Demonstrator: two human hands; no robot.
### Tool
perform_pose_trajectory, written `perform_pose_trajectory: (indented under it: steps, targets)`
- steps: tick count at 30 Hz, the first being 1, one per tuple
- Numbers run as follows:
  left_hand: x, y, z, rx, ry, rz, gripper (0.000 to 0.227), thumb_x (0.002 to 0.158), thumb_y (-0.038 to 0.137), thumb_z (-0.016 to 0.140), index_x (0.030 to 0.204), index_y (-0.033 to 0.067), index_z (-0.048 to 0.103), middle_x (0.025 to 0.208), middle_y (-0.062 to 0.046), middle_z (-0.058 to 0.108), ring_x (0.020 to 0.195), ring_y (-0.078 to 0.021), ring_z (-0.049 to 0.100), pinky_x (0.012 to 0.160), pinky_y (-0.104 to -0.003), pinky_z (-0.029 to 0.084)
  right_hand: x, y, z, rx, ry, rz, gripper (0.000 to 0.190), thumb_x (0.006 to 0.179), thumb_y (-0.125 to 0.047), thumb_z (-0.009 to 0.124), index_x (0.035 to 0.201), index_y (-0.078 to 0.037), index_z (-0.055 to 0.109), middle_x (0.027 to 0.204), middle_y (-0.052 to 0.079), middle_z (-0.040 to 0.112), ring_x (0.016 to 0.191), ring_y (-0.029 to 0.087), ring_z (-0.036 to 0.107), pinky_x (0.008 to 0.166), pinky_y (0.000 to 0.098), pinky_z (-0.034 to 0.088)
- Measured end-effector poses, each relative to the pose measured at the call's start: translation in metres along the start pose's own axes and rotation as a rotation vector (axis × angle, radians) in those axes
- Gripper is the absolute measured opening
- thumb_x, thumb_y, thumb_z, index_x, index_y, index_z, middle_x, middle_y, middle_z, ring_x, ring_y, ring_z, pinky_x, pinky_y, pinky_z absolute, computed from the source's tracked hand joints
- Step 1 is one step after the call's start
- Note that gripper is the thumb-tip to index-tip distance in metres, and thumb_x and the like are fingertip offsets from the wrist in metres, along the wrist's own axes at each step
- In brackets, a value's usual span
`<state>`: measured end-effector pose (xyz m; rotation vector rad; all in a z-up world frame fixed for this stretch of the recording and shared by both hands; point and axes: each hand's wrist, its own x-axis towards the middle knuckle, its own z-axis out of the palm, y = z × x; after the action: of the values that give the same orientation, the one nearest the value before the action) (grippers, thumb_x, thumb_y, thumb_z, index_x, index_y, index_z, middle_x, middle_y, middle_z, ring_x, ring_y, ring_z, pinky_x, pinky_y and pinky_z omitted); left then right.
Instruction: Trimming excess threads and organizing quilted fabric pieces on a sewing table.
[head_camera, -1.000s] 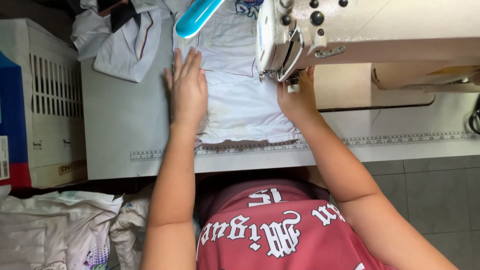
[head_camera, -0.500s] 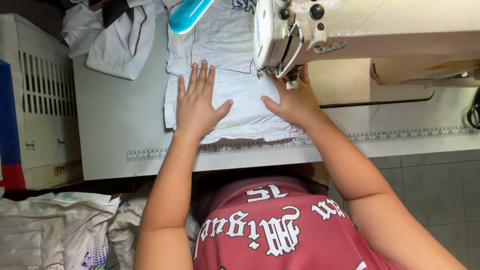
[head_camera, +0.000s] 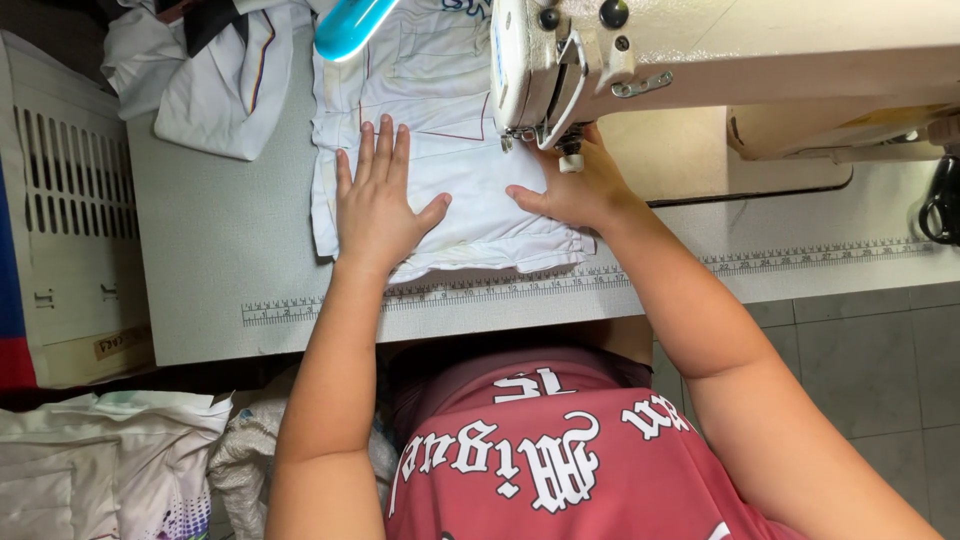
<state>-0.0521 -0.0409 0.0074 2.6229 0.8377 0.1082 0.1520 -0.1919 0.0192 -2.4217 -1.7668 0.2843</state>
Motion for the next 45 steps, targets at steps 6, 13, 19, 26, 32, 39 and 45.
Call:
perform_pose_trajectory:
  steps: [6, 13, 19, 26, 32, 39, 45]
  targets:
    - [-0.001, -0.001, -0.002, 0.002, -0.011, 0.009, 0.09, 0.084, 0.056, 0.058, 0.15, 0.0059, 0.023, 0.157, -0.014, 0.013, 0.146, -0.0275, 0.005, 0.113, -0.056, -0.001, -0.007, -0.002, -0.006, 0.014, -0.04, 0.042, 0.083, 0.081, -0.068, 0.048, 0.141, -0.011, 0.045, 0.143, 0.019, 0.044, 0.138, 0.032, 0.033, 0.116, 0.0467, 0.0]
    - [-0.003, -0.003, -0.001, 0.006, -0.022, 0.016, 0.091, 0.083, 0.056, 0.059, 0.15, 0.006, 0.022, 0.158, -0.014, 0.012, 0.146, -0.0275, 0.004, 0.113, -0.056, -0.001, -0.005, -0.002, -0.007, 0.001, -0.094, 0.049, 0.086, 0.083, -0.072, 0.044, 0.145, -0.013, 0.04, 0.139, 0.017, 0.049, 0.136, 0.031, 0.036, 0.116, 0.0442, -0.007]
    - [-0.003, -0.003, -0.003, 0.102, -0.029, 0.038, 0.089, 0.086, 0.057, 0.051, 0.15, 0.0079, 0.014, 0.157, -0.009, 0.007, 0.145, -0.0267, 0.003, 0.114, -0.051, 0.001, 0.0, 0.002, 0.001, 0.149, -0.208, 0.105, 0.088, 0.079, -0.065, 0.049, 0.148, -0.017, 0.021, 0.149, 0.01, 0.032, 0.139, 0.04, -0.001, 0.113, 0.0436, -0.004]
    - [-0.025, 0.005, -0.006, 0.043, 0.257, 0.18, 0.065, 0.092, 0.031, 0.06, 0.146, 0.0053, 0.035, 0.153, -0.012, 0.025, 0.143, -0.0291, 0.019, 0.115, -0.051, 0.016, -0.037, -0.031, 0.004, 0.054, 0.113, 0.032, 0.071, 0.094, -0.04, 0.051, 0.148, -0.008, 0.017, 0.147, 0.019, 0.038, 0.133, 0.041, 0.034, 0.113, 0.0542, 0.001]
    - [-0.049, -0.006, 0.009, 0.008, -0.002, 0.068, 0.075, 0.09, 0.053, 0.049, 0.147, 0.0059, 0.033, 0.155, -0.015, 0.02, 0.145, -0.03, 0.01, 0.115, -0.053, 0.005, -0.087, -0.022, 0.048, 0.048, 0.19, -0.267, 0.083, 0.082, -0.057, 0.06, 0.145, -0.01, 0.036, 0.151, 0.015, 0.033, 0.138, 0.038, 0.028, 0.104, 0.0618, 0.027]
    - [-0.068, -0.009, -0.003, 0.04, 0.007, 0.068, 0.088, 0.085, 0.063, 0.046, 0.148, 0.0051, 0.028, 0.156, -0.016, 0.019, 0.145, -0.0309, 0.009, 0.114, -0.054, 0.002, -0.098, -0.01, 0.073, 0.027, 0.494, -0.41, 0.038, 0.092, -0.02, 0.058, 0.13, -0.016, 0.059, 0.139, 0.005, 0.053, 0.13, 0.027, 0.046, 0.11, 0.0456, 0.028]
    - [-0.076, -0.013, 0.002, 0.034, 0.021, -0.035, 0.099, 0.079, 0.062, 0.057, 0.149, 0.0017, 0.021, 0.157, -0.017, 0.013, 0.145, -0.0318, 0.007, 0.112, -0.061, 0.003, -0.112, -0.013, 0.069, 0.011, 0.591, -0.378, 0.026, 0.094, -0.012, 0.053, 0.116, -0.015, 0.067, 0.124, 0.001, 0.065, 0.116, 0.02, 0.06, 0.11, 0.0408, 0.035]
